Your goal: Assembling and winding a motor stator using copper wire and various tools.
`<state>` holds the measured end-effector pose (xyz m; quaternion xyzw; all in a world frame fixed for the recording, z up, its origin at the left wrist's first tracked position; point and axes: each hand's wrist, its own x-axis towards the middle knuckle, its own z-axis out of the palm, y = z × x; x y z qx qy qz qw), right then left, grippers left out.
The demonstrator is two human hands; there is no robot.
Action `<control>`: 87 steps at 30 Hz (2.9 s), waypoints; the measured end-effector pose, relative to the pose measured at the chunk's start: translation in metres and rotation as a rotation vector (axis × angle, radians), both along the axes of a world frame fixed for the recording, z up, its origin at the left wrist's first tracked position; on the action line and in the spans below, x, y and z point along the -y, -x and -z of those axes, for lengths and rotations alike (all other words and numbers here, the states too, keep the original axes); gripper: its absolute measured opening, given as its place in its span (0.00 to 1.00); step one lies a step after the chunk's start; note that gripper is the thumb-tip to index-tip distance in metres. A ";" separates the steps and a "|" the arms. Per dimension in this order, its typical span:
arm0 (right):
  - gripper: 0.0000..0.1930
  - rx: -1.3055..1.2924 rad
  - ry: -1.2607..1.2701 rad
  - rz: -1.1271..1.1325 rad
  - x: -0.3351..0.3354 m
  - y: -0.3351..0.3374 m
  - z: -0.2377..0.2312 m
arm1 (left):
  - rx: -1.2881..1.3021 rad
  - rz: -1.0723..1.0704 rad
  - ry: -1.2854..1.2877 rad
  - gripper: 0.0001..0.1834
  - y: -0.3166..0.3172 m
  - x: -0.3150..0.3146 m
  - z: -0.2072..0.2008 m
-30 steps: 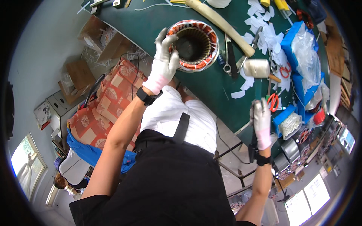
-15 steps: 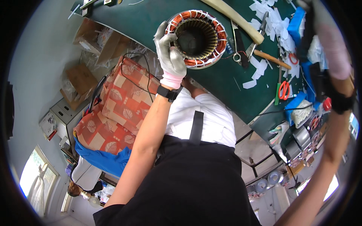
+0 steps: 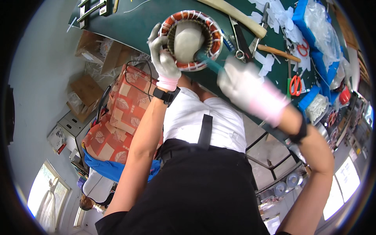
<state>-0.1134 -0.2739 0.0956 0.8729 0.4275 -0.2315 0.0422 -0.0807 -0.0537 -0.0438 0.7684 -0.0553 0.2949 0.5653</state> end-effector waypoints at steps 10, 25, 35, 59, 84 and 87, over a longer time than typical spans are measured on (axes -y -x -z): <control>0.12 -0.100 -0.797 1.719 0.092 0.059 0.069 | -0.672 0.090 -0.342 0.21 0.074 0.017 -0.070; 0.12 -0.315 -1.015 1.299 0.011 -0.060 0.035 | 0.102 0.769 -0.977 0.29 -0.111 -0.013 -0.075; 0.09 -0.438 -0.684 1.128 -0.010 -0.123 0.022 | 0.065 0.543 -0.785 0.16 -0.098 -0.008 -0.078; 0.07 -0.533 -0.765 1.019 0.007 -0.146 0.050 | 0.071 0.340 -0.432 0.17 -0.090 -0.008 -0.065; 0.08 -0.488 -0.797 0.805 -0.007 -0.156 0.038 | -0.738 0.603 -0.006 0.09 -0.122 -0.004 -0.095; 0.08 -0.529 -0.772 0.926 0.000 -0.138 0.041 | -0.709 0.567 -0.019 0.09 -0.122 -0.004 -0.089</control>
